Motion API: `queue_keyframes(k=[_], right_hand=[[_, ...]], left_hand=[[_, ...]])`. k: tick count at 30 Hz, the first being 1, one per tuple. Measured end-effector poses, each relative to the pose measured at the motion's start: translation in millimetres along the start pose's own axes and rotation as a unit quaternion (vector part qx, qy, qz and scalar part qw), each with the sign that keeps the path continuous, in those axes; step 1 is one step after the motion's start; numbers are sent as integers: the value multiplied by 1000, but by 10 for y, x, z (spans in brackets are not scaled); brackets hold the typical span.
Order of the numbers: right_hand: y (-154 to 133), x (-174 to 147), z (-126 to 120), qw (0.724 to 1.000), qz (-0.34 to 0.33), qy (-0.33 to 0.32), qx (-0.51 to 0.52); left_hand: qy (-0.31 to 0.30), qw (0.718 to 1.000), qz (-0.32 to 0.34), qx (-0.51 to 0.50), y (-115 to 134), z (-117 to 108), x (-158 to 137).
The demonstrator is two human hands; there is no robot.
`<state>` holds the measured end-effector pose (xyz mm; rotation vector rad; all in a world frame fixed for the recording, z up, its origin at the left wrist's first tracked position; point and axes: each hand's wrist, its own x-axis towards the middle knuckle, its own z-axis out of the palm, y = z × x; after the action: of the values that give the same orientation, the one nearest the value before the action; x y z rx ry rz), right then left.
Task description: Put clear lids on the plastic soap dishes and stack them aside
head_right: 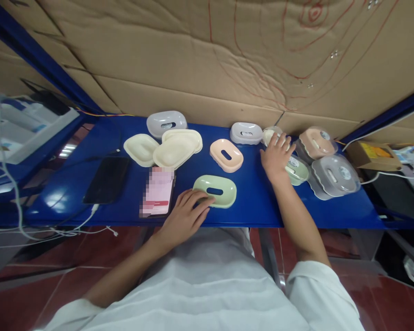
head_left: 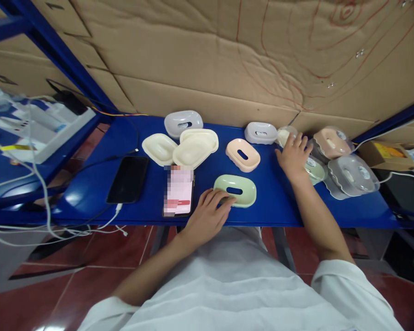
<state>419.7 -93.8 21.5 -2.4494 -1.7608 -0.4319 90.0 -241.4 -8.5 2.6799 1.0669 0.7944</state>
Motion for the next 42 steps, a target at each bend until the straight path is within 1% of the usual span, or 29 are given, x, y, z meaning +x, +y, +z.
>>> queue_keyframes(k=[2, 4, 6, 7, 8, 10, 12, 13, 15, 17, 19, 21, 23, 24, 26, 28, 30, 32, 34, 35, 36, 37, 38, 40, 42], right_hand=[[82, 115, 19, 999, 38, -33, 3], [168, 213, -15, 997, 53, -45, 25], [257, 243, -100, 997, 41, -21, 56], [302, 215, -155, 997, 23, -1, 76], [345, 154, -210, 995, -4, 20, 100], [413, -73, -302, 984, -75, 58, 154], [441, -406, -334, 968, -137, 76, 196], [440, -588, -320, 963, -155, 76, 208], [415, -917, -247, 961, -164, 64, 213], [377, -1131, -158, 964, -162, 45, 206], [332, -1201, -117, 967, -165, 34, 192], [260, -1158, -163, 966, -179, 39, 182], [127, -1047, -282, 956, -217, 49, 192], [28, -978, -353, 944, -253, 50, 204], [-245, -815, -474, 907, -353, 36, 225], [-606, -622, -526, 863, -449, 19, 228], [-1014, -408, -497, 828, -516, 17, 218], [-1394, -209, -423, 799, -567, 20, 201], [-1653, -76, -363, 776, -604, 11, 182], [-1710, -48, -353, 772, -610, 7, 179], [-1707, -48, -363, 773, -607, 7, 183], [-1642, -78, -391, 779, -596, 14, 196], [-1519, -136, -434, 785, -580, 27, 216], [-1135, -329, -547, 796, -540, 64, 267], [-675, -601, -648, 807, -498, 89, 304]], left_hand=[[0, 1000, 0, 1, -1, -3, -3], [4, 1000, 1, 0, -6, 3, -9], [16, 1000, 6, -5, -13, 17, -14], [23, 1000, 9, -6, -16, 23, -16], [30, 999, 11, -8, -18, 29, -17], [39, 999, 12, -12, -19, 35, -17], [41, 999, 12, -15, -14, 35, -16], [41, 999, 11, -15, -9, 33, -16], [40, 999, 8, -14, 3, 28, -16], [41, 999, 3, -11, 16, 23, -17], [43, 999, 0, -10, 26, 17, -18], [47, 999, -1, -9, 30, 11, -18], [48, 999, 2, -9, 29, 6, -17], [46, 999, 5, -9, 27, 6, -18], [39, 999, 10, -5, 23, 8, -20], [32, 999, 12, 1, 20, 13, -24], [29, 1000, 11, 6, 17, 19, -29], [28, 1000, 13, 5, 12, 23, -31], [28, 999, 17, 1, 6, 24, -29], [29, 999, 20, 0, 2, 24, -27], [31, 999, 23, -1, -1, 22, -26], [34, 999, 27, -1, -3, 17, -26], [38, 999, 34, 0, -3, 9, -30], [65, 997, 52, -1, 4, -19, -52], [120, 989, 82, -17, 20, -62, -91]])
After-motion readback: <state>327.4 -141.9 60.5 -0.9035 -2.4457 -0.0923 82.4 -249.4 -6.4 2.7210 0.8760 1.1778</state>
